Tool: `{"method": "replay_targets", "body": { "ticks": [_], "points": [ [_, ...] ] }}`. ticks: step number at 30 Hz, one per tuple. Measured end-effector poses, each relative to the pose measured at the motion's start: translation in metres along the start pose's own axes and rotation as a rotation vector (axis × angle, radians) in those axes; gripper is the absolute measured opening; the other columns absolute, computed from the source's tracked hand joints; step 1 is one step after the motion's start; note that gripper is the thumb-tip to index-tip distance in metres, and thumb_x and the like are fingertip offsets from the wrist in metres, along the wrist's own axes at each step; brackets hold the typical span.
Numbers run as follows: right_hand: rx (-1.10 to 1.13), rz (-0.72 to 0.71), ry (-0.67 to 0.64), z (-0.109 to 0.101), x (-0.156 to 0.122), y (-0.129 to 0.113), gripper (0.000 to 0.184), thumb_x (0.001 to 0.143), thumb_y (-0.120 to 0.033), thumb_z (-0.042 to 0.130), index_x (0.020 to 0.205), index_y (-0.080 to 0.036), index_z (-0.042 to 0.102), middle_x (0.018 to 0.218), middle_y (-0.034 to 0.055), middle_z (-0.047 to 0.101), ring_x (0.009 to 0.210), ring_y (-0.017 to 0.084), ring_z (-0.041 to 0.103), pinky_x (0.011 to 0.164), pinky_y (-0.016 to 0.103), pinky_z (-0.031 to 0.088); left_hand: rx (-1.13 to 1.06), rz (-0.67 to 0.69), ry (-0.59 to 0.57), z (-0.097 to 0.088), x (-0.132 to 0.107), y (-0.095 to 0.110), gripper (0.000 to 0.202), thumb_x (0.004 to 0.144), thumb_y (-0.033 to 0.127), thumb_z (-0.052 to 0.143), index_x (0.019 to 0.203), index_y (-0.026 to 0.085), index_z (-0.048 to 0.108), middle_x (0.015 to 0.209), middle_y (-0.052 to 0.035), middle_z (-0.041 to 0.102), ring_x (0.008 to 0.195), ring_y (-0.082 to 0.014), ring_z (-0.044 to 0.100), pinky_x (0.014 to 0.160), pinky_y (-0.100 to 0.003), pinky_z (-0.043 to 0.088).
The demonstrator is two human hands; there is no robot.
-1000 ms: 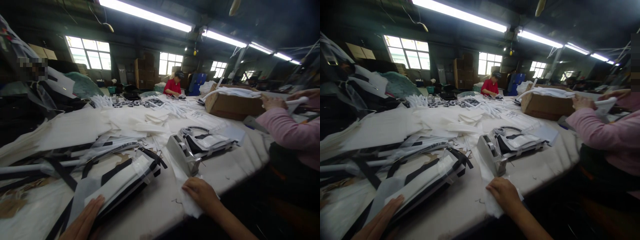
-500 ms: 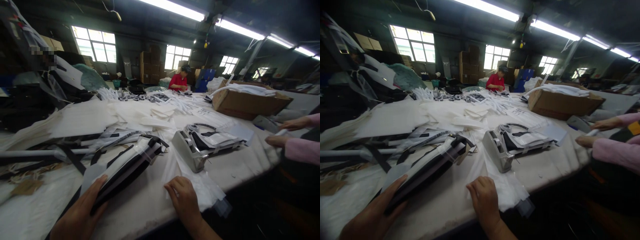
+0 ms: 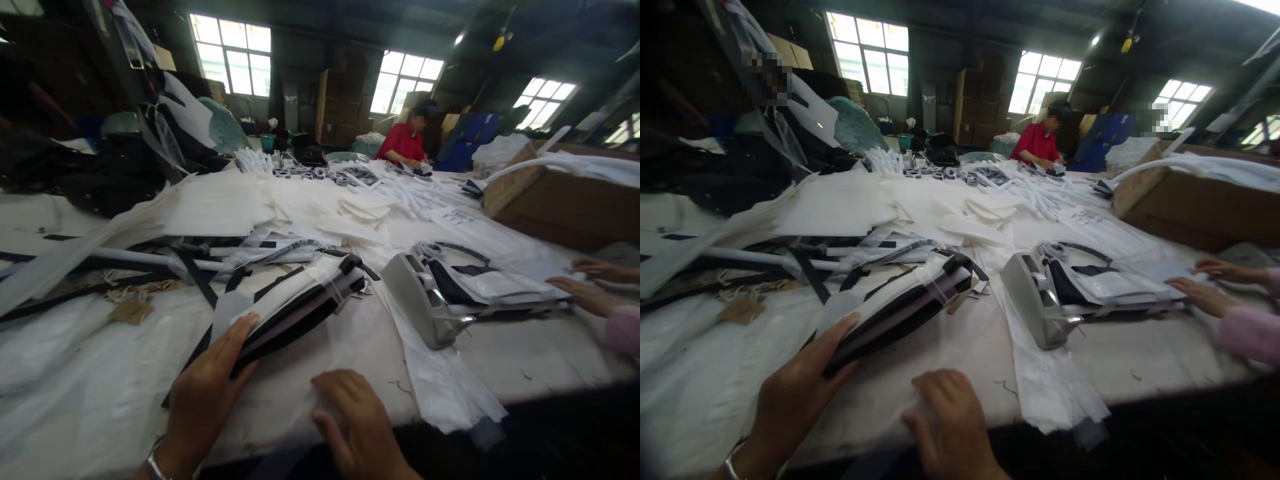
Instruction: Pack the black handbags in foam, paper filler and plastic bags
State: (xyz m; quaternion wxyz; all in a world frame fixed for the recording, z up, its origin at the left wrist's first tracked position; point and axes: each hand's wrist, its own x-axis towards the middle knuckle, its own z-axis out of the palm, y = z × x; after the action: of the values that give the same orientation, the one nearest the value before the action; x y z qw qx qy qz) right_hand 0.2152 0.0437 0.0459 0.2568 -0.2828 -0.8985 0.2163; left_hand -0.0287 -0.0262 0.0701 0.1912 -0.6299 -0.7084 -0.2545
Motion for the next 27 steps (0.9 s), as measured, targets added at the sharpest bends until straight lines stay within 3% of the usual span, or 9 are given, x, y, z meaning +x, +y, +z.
{"method": "replay_targets", "body": {
  "ticks": [2,4,8,11,13,16,18,23,27],
  "points": [
    [-0.17,0.141,0.072,-0.008,0.004,0.018,0.051,0.095,-0.043,0.051,0.14,-0.019,0.047,0.138,0.0159,0.055,0.129,0.033,0.048,0.104,0.052,0.04,0.0,-0.007,-0.002,-0.001,0.001,-0.001,0.049,0.1,0.039,0.04,0.146,0.022,0.038,0.137,-0.0048,0.059,0.111,-0.0223,0.066,0.092,-0.03,0.053],
    [-0.28,0.169,0.073,-0.005,0.006,0.031,0.069,0.091,-0.046,0.058,0.148,-0.016,0.036,0.151,0.0196,0.039,0.141,0.038,0.032,0.109,0.059,0.033,-0.008,-0.013,-0.002,-0.001,0.003,-0.001,0.048,0.101,0.038,0.039,0.146,0.022,0.038,0.137,-0.0047,0.059,0.113,-0.022,0.065,0.094,-0.031,0.053],
    [-0.191,-0.097,-0.238,0.006,0.015,0.023,0.087,0.085,-0.057,0.061,0.153,-0.015,0.026,0.159,0.0193,0.023,0.146,0.037,0.018,0.115,0.057,0.026,-0.057,-0.029,-0.006,-0.004,0.004,-0.002,0.048,0.099,0.033,0.042,0.146,0.022,0.038,0.138,-0.0051,0.058,0.115,-0.0215,0.064,0.097,-0.031,0.051],
    [-0.061,-0.345,-0.435,0.008,0.048,0.008,0.084,0.086,-0.064,0.055,0.152,-0.02,0.028,0.158,0.0141,0.028,0.146,0.031,0.022,0.119,0.051,0.02,-0.1,-0.06,0.001,-0.006,0.005,-0.002,0.048,0.097,0.031,0.045,0.144,0.022,0.039,0.137,-0.0055,0.059,0.116,-0.0222,0.063,0.098,-0.032,0.051],
    [-0.053,-0.408,-0.425,0.011,0.08,0.005,0.074,0.089,-0.061,0.053,0.15,-0.022,0.035,0.155,0.0105,0.037,0.144,0.027,0.027,0.12,0.046,0.02,-0.117,-0.08,-0.003,-0.006,0.005,-0.002,0.049,0.096,0.03,0.048,0.144,0.021,0.04,0.137,-0.0058,0.059,0.117,-0.023,0.063,0.099,-0.033,0.051],
    [-0.099,-0.393,-0.36,0.016,0.113,0.01,0.054,0.092,-0.051,0.056,0.139,-0.024,0.051,0.144,0.0069,0.052,0.137,0.026,0.04,0.116,0.041,0.028,-0.122,-0.091,-0.004,-0.007,0.005,-0.003,0.051,0.094,0.026,0.051,0.143,0.022,0.04,0.137,-0.0056,0.059,0.118,-0.0229,0.062,0.099,-0.034,0.051],
    [-0.124,-0.361,-0.334,0.018,0.111,0.013,0.048,0.094,-0.046,0.055,0.135,-0.021,0.056,0.139,0.0096,0.057,0.132,0.029,0.045,0.114,0.045,0.032,-0.124,-0.089,0.004,-0.007,0.004,-0.003,0.052,0.094,0.024,0.051,0.144,0.022,0.039,0.137,-0.0054,0.059,0.118,-0.0224,0.062,0.1,-0.034,0.051],
    [-0.177,-0.261,-0.308,0.015,0.063,0.008,0.066,0.096,-0.05,0.048,0.148,-0.011,0.037,0.152,0.0166,0.04,0.142,0.032,0.031,0.116,0.054,0.027,-0.154,-0.066,0.023,-0.004,0.002,-0.004,0.052,0.093,0.017,0.049,0.144,0.019,0.039,0.138,-0.0064,0.058,0.122,-0.0209,0.059,0.102,-0.034,0.05],
    [-0.118,-0.302,-0.414,0.015,0.066,0.003,0.068,0.092,-0.054,0.052,0.149,-0.019,0.036,0.153,0.0115,0.04,0.14,0.031,0.035,0.116,0.051,0.028,-0.151,-0.027,0.023,-0.001,-0.001,0.001,0.052,0.092,0.013,0.048,0.143,0.017,0.041,0.139,-0.0072,0.057,0.127,-0.0214,0.055,0.103,-0.036,0.05]
  ]
}}
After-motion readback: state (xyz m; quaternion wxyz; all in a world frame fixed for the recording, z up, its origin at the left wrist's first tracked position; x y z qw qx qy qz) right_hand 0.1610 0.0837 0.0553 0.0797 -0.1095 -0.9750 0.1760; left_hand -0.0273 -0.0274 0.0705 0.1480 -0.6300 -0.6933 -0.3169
